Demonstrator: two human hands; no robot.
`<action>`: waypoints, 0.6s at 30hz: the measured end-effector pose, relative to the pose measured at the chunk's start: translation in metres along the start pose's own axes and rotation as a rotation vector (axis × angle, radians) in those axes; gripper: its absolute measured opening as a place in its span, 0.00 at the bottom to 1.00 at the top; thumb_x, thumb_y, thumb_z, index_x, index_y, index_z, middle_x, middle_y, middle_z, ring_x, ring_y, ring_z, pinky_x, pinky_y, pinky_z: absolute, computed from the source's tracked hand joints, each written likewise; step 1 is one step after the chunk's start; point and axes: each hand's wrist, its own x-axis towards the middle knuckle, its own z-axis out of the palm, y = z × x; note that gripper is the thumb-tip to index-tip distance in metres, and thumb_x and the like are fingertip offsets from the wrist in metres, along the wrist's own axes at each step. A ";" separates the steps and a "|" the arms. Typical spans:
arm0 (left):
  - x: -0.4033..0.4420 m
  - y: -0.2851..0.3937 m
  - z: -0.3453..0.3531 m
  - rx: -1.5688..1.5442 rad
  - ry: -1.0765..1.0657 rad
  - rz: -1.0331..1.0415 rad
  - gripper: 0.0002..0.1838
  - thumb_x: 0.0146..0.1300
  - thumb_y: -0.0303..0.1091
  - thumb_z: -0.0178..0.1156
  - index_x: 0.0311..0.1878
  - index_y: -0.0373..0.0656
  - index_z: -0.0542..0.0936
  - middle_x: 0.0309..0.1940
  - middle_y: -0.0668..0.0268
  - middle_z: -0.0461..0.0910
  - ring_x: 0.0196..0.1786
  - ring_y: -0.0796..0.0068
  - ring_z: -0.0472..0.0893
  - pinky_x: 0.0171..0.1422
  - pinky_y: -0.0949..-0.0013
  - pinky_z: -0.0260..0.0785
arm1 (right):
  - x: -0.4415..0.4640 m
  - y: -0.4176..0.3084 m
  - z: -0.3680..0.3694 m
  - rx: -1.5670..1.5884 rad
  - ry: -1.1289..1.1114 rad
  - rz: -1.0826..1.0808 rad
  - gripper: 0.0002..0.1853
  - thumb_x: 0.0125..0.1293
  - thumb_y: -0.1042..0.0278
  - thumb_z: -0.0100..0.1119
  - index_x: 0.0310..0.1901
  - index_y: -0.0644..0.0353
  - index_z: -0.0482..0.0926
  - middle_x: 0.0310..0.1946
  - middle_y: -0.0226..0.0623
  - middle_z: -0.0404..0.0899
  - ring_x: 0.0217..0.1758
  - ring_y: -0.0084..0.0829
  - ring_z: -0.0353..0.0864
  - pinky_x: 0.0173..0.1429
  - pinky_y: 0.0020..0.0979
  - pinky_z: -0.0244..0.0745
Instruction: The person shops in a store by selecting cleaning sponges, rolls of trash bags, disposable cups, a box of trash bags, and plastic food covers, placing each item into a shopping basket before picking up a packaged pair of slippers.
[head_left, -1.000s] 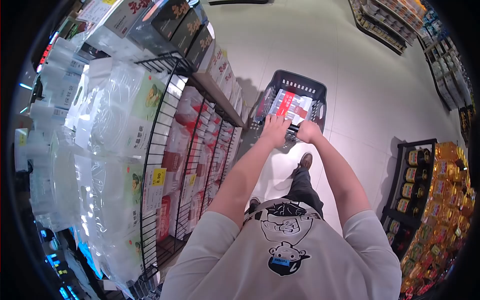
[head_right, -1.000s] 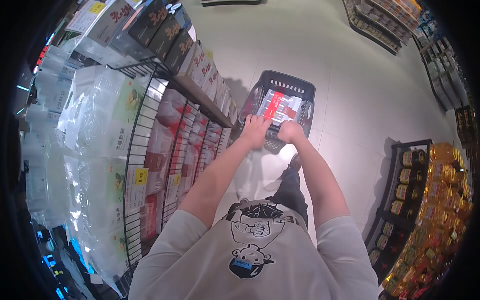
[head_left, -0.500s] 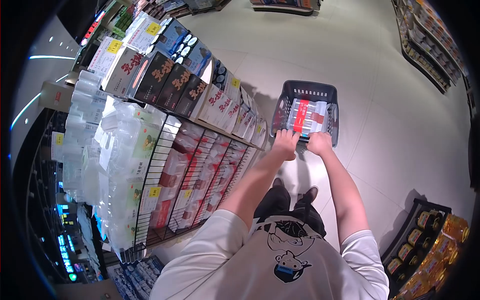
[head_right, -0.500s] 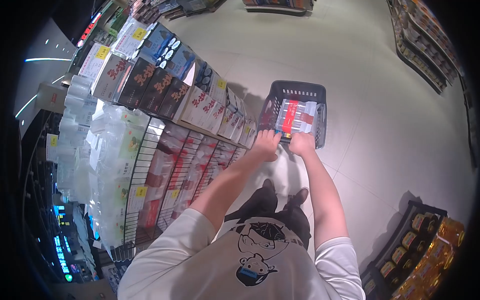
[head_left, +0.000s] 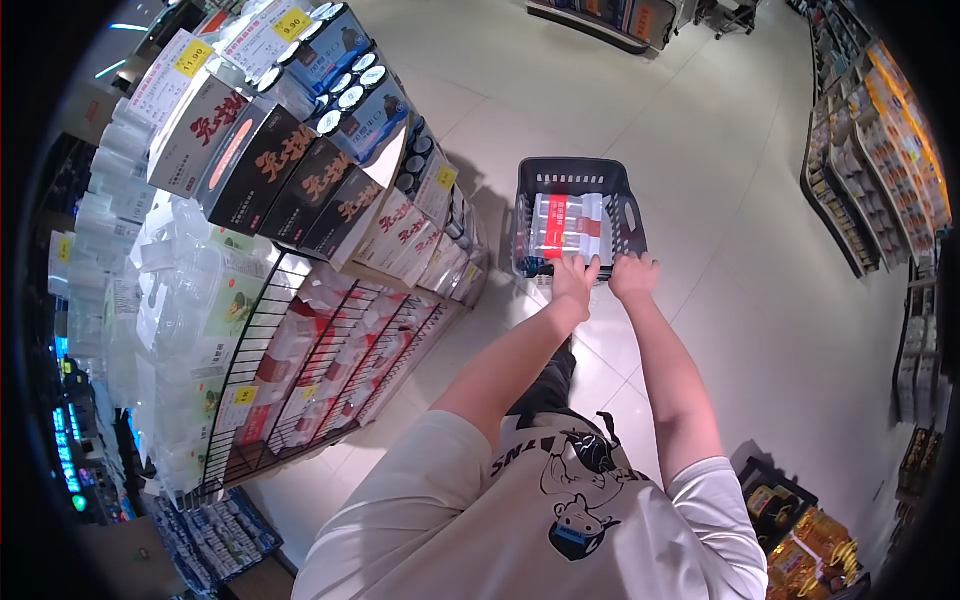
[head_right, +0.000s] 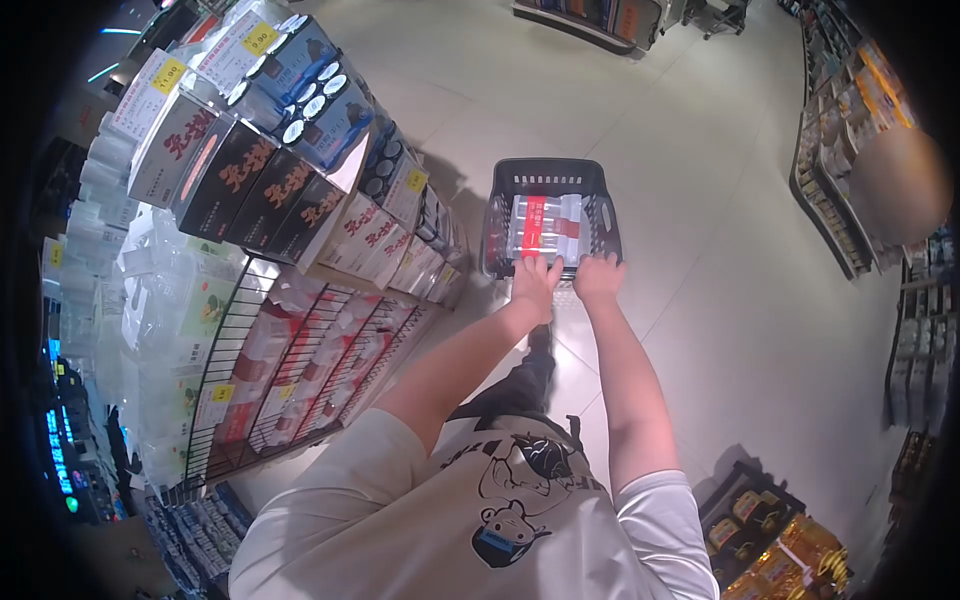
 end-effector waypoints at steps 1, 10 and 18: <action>0.009 -0.003 -0.005 0.018 -0.009 -0.041 0.61 0.51 0.58 0.69 0.82 0.49 0.46 0.64 0.57 0.66 0.64 0.55 0.68 0.71 0.47 0.56 | 0.014 0.000 -0.009 -0.025 0.004 -0.009 0.17 0.65 0.62 0.58 0.55 0.42 0.84 0.56 0.31 0.82 0.66 0.36 0.75 0.70 0.50 0.64; 0.073 0.022 0.032 -0.012 0.209 -0.055 0.45 0.65 0.46 0.60 0.82 0.55 0.50 0.55 0.60 0.69 0.53 0.60 0.70 0.58 0.48 0.64 | 0.086 0.022 -0.011 -0.202 -0.111 -0.126 0.13 0.65 0.60 0.58 0.47 0.45 0.88 0.52 0.31 0.84 0.63 0.35 0.75 0.71 0.48 0.64; 0.087 0.030 0.051 -0.600 0.453 0.120 0.21 0.65 0.35 0.54 0.62 0.49 0.72 0.40 0.62 0.78 0.39 0.63 0.83 0.44 0.56 0.73 | 0.092 0.057 -0.013 -0.435 -0.303 -0.393 0.11 0.61 0.61 0.60 0.40 0.47 0.91 0.45 0.33 0.87 0.64 0.34 0.73 0.73 0.49 0.60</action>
